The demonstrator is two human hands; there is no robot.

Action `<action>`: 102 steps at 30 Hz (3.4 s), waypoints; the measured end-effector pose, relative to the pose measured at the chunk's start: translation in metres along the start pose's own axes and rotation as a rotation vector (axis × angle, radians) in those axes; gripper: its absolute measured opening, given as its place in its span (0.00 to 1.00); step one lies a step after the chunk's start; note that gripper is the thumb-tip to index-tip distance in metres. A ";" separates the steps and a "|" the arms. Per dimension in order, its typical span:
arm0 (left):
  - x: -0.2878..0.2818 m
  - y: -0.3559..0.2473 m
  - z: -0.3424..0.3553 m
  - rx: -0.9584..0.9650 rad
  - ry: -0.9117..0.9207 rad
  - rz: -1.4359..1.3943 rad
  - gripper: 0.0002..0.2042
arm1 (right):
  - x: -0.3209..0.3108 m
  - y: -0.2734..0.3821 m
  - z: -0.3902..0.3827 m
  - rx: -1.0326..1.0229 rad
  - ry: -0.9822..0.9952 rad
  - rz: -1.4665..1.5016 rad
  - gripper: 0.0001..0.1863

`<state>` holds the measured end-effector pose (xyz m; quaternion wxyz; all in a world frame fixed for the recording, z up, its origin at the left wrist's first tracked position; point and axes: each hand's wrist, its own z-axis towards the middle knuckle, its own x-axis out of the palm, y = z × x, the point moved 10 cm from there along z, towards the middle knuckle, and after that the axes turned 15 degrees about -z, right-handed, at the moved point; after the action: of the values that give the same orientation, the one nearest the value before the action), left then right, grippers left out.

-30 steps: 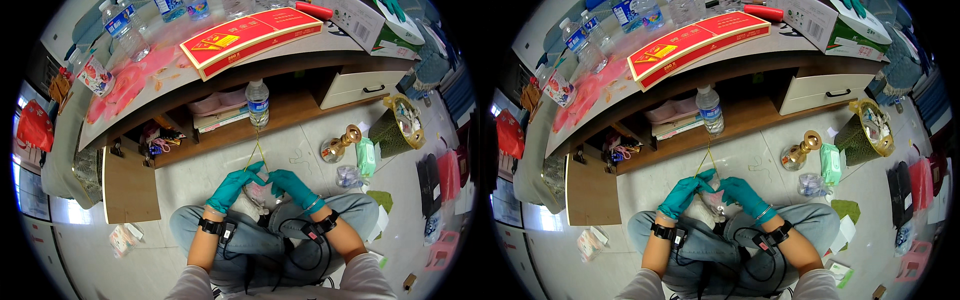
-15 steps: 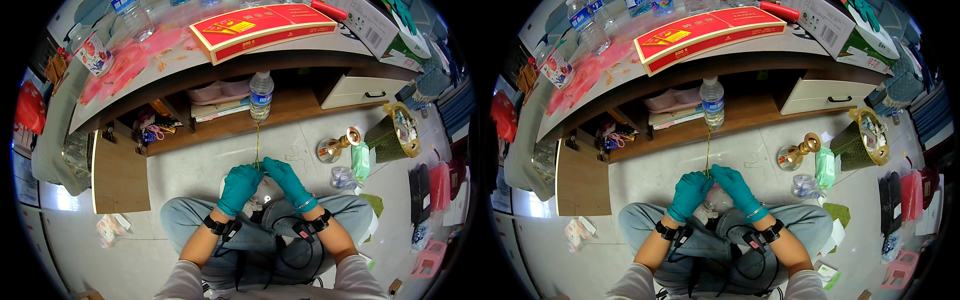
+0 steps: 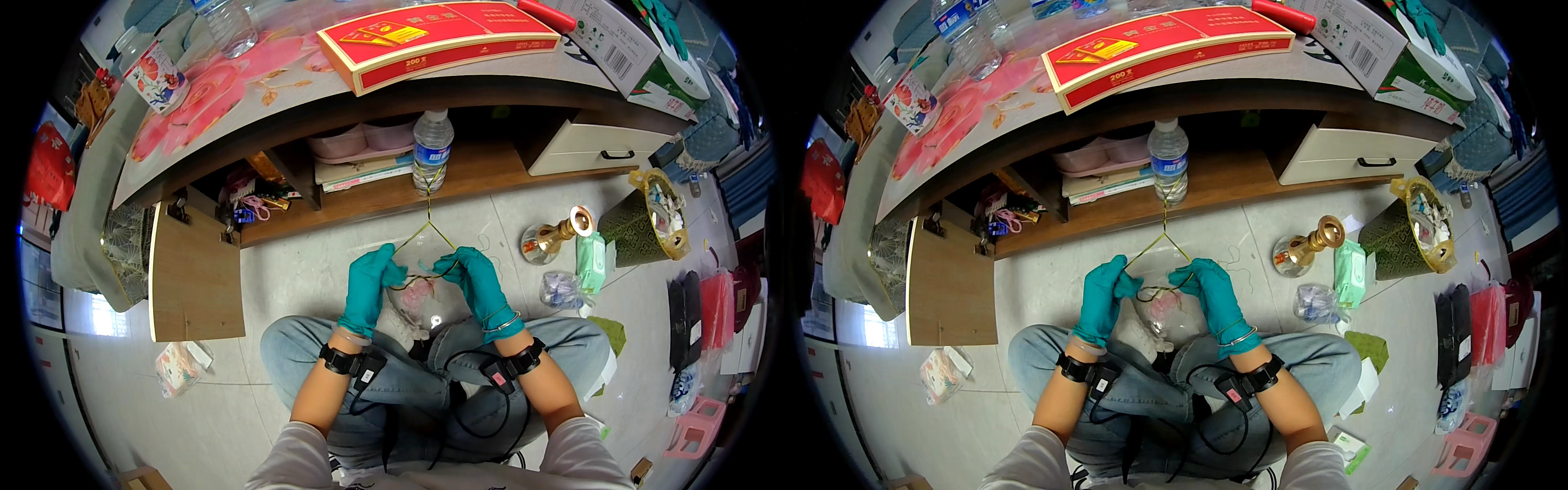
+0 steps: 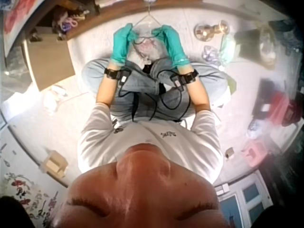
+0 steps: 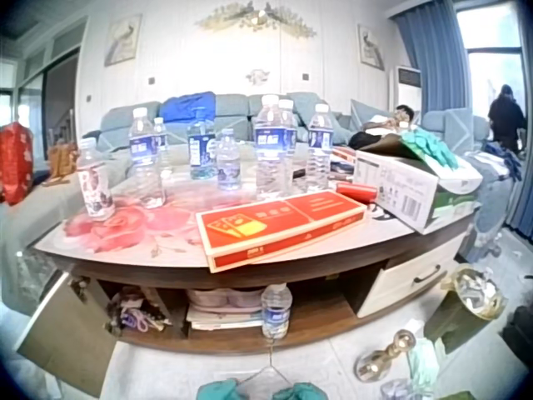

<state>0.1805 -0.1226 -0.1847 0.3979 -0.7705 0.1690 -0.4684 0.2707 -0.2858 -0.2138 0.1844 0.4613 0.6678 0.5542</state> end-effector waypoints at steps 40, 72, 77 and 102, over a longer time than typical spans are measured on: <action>0.070 0.021 -0.032 0.595 0.372 1.554 0.03 | 0.037 -0.013 -0.009 -0.080 0.070 -0.404 0.14; 0.035 0.033 -0.010 -0.134 0.453 0.099 0.15 | 0.031 -0.046 -0.009 0.204 0.168 -0.213 0.14; 0.016 0.034 -0.006 -0.114 0.325 -0.016 0.13 | 0.036 -0.044 -0.013 0.103 0.279 -0.353 0.13; -0.015 -0.006 0.005 -0.003 -0.063 -0.126 0.17 | -0.021 0.002 0.004 -0.008 -0.169 0.093 0.11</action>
<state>0.1763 -0.1073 -0.1895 0.3714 -0.7947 0.1082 -0.4678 0.2859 -0.3009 -0.2188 0.2161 0.5364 0.6253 0.5240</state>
